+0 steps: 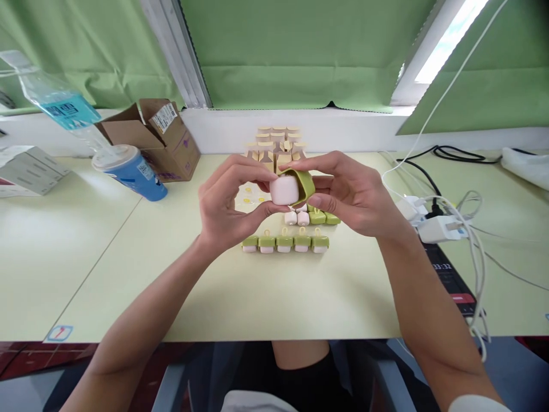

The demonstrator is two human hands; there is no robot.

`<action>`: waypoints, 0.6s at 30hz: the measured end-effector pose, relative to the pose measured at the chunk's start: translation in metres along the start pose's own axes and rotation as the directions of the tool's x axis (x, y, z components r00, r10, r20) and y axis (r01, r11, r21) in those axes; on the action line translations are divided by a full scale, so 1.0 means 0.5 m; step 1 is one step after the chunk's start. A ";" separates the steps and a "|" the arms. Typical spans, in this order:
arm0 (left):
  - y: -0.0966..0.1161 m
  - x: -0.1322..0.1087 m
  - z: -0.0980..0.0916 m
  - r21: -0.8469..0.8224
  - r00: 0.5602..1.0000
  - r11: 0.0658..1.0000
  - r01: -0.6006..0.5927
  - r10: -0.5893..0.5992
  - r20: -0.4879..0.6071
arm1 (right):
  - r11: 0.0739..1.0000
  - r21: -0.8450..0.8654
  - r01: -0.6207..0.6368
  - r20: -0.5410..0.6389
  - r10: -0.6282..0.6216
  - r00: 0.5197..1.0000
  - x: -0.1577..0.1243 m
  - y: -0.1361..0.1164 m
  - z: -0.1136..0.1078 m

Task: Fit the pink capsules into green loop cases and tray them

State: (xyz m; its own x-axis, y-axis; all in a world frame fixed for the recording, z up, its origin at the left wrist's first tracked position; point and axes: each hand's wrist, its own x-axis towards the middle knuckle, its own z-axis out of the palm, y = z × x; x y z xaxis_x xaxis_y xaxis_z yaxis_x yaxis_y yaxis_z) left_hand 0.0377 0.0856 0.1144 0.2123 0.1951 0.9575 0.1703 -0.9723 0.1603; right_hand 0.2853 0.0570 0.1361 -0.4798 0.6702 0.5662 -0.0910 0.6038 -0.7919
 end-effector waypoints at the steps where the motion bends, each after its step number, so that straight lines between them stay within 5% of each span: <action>1: -0.001 -0.001 0.001 0.014 1.000 1.000 0.003 -0.004 0.005 | 1.000 0.003 -0.002 -0.002 0.002 1.000 0.000 0.003 0.003; 6: 0.008 0.003 0.004 0.107 0.997 0.991 -0.078 0.076 0.024 | 0.998 0.045 -0.034 -0.012 0.034 0.999 0.007 0.013 0.022; 10: 0.025 0.011 0.000 0.222 0.978 0.959 -0.179 0.148 0.150 | 0.995 0.087 -0.056 -0.005 0.057 0.998 0.009 0.020 0.028; 18: 0.008 0.003 -0.002 0.218 0.961 0.950 -0.222 0.175 0.217 | 0.985 0.108 -0.136 -0.036 0.141 0.989 0.013 0.037 0.047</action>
State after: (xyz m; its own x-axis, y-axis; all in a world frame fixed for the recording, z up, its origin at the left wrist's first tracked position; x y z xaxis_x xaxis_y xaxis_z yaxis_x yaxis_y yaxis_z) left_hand 0.0378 0.0818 0.1169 0.4422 0.0456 0.8958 0.3244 -0.9392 -0.1124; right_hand 0.2598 0.0621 0.1199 -0.4564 0.7634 0.4571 -0.1184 0.4571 -0.8815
